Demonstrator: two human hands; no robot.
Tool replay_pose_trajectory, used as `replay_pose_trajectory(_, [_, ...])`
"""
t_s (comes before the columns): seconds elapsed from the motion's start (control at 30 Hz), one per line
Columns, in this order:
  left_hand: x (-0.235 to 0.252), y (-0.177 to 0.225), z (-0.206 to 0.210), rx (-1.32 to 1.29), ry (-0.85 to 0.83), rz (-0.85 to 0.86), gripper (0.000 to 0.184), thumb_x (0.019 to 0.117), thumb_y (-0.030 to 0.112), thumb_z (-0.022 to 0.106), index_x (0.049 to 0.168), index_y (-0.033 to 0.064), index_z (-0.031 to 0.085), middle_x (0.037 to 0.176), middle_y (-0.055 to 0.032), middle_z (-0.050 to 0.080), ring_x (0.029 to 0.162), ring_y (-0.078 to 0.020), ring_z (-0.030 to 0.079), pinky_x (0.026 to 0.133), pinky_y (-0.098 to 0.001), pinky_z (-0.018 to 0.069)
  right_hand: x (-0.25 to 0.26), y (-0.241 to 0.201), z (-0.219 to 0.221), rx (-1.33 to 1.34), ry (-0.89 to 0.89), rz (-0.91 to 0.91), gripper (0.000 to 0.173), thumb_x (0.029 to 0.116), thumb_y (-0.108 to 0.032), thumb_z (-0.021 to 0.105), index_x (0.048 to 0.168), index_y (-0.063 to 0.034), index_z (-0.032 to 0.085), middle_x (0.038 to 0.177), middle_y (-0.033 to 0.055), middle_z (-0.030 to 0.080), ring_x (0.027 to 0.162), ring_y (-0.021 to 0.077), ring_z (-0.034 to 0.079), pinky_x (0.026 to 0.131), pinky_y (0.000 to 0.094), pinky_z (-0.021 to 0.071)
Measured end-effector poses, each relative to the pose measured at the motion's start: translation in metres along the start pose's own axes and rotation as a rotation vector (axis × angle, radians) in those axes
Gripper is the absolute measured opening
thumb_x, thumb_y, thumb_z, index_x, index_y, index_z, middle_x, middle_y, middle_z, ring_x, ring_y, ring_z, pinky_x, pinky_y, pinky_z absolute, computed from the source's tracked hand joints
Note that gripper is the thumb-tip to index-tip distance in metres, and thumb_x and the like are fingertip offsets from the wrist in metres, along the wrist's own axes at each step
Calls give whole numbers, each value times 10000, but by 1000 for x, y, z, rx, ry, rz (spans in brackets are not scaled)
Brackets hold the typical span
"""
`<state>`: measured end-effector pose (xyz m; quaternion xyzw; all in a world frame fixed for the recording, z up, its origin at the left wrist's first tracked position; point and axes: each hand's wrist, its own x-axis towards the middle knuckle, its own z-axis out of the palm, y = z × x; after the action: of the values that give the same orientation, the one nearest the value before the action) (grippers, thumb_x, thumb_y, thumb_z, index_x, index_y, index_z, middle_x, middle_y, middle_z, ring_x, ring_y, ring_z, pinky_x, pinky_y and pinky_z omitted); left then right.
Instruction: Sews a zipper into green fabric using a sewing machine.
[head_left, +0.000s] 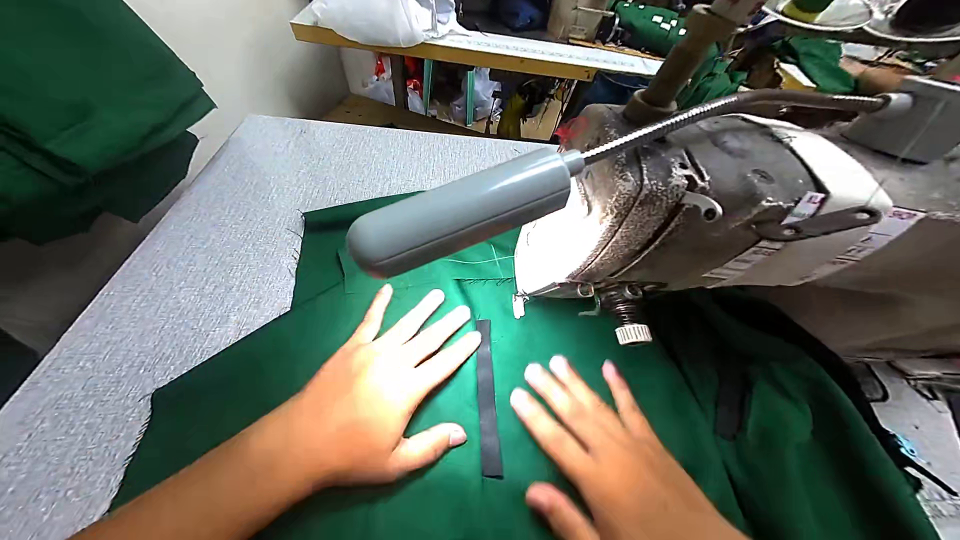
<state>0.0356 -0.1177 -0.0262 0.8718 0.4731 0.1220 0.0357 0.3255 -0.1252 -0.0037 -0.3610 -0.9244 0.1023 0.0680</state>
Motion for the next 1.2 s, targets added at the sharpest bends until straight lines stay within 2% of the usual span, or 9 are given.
replay_pose_trajectory(0.13, [-15, 36, 4, -11, -141, -195, 851, 921, 794, 231, 1606, 301, 343, 1675, -72, 302, 1541, -435, 218, 1051, -880, 113, -15, 37, 7, -111, -32, 106, 800, 982, -745, 250, 1585, -242, 408, 1635, 169, 368, 1508, 457, 311, 1115, 803, 220])
replay_pose_trajectory(0.3, [-11, 32, 6, -23, -122, -219, 878, 878, 848, 241, 1602, 359, 333, 1668, -62, 321, 1541, -420, 232, 1061, -872, 110, -29, 56, 7, -123, -30, 73, 822, 954, -796, 214, 1601, -310, 359, 1654, 119, 351, 1518, 441, 298, 1119, 789, 219])
replay_pose_trajectory(0.43, [-5, 28, -2, -19, -141, -203, 914, 873, 871, 208, 1591, 330, 371, 1660, -82, 334, 1540, -428, 224, 1076, -861, 98, -28, 40, -10, -93, -47, 99, 672, 1025, -625, 382, 1521, -188, 505, 1588, 177, 440, 1481, 479, 349, 1120, 770, 265])
replay_pose_trajectory(0.53, [11, 16, -4, 19, 155, -26, 621, 1047, 591, 303, 1358, 198, 670, 1441, -95, 614, 1426, -360, 478, 1126, -737, 295, -20, -1, -22, 131, 152, 157, 290, 1036, -255, 580, 1216, -89, 736, 1207, 113, 728, 1191, 281, 661, 1007, 462, 531])
replay_pose_trajectory(0.67, [56, -12, -19, -32, -11, 369, 375, 1009, 132, 449, 1283, 177, 701, 1279, -61, 697, 1196, -269, 647, 943, -430, 553, -3, -49, -12, 378, 196, 354, 271, 965, -214, 690, 1142, -17, 746, 965, 136, 728, 819, 197, 705, 719, 312, 603])
replay_pose_trajectory(0.77, [82, -23, -26, -32, -226, 505, 391, 1030, 132, 439, 1331, 214, 674, 1259, -72, 674, 1118, -277, 647, 820, -408, 556, 6, -62, -5, 305, 146, 485, 429, 924, -293, 726, 1243, -6, 704, 917, 109, 710, 742, 198, 671, 654, 322, 577])
replay_pose_trajectory(0.87, [94, -27, -25, -39, -208, 581, 281, 1028, 168, 476, 1087, 194, 749, 1089, -52, 700, 1003, -256, 667, 743, -400, 545, 9, -70, -4, 378, 124, 575, 504, 910, -243, 740, 1334, 15, 647, 853, 85, 697, 681, 186, 643, 618, 327, 559])
replay_pose_trajectory(1.03, [100, -26, -28, -192, -132, 655, 277, 996, 108, 503, 819, 102, 715, 886, -49, 656, 907, -217, 629, 740, -339, 499, 6, -83, 5, 321, 249, 540, 216, 921, -158, 707, 1065, -6, 757, 794, 97, 684, 679, 181, 658, 628, 279, 567])
replay_pose_trajectory(1.2, [95, -32, -30, -105, -69, 872, 326, 969, 72, 455, 729, 83, 675, 761, -34, 609, 802, -192, 609, 657, -301, 466, 10, -91, 9, 10, 186, 395, 204, 945, -112, 640, 1068, -12, 767, 783, 110, 675, 680, 245, 663, 594, 326, 548])
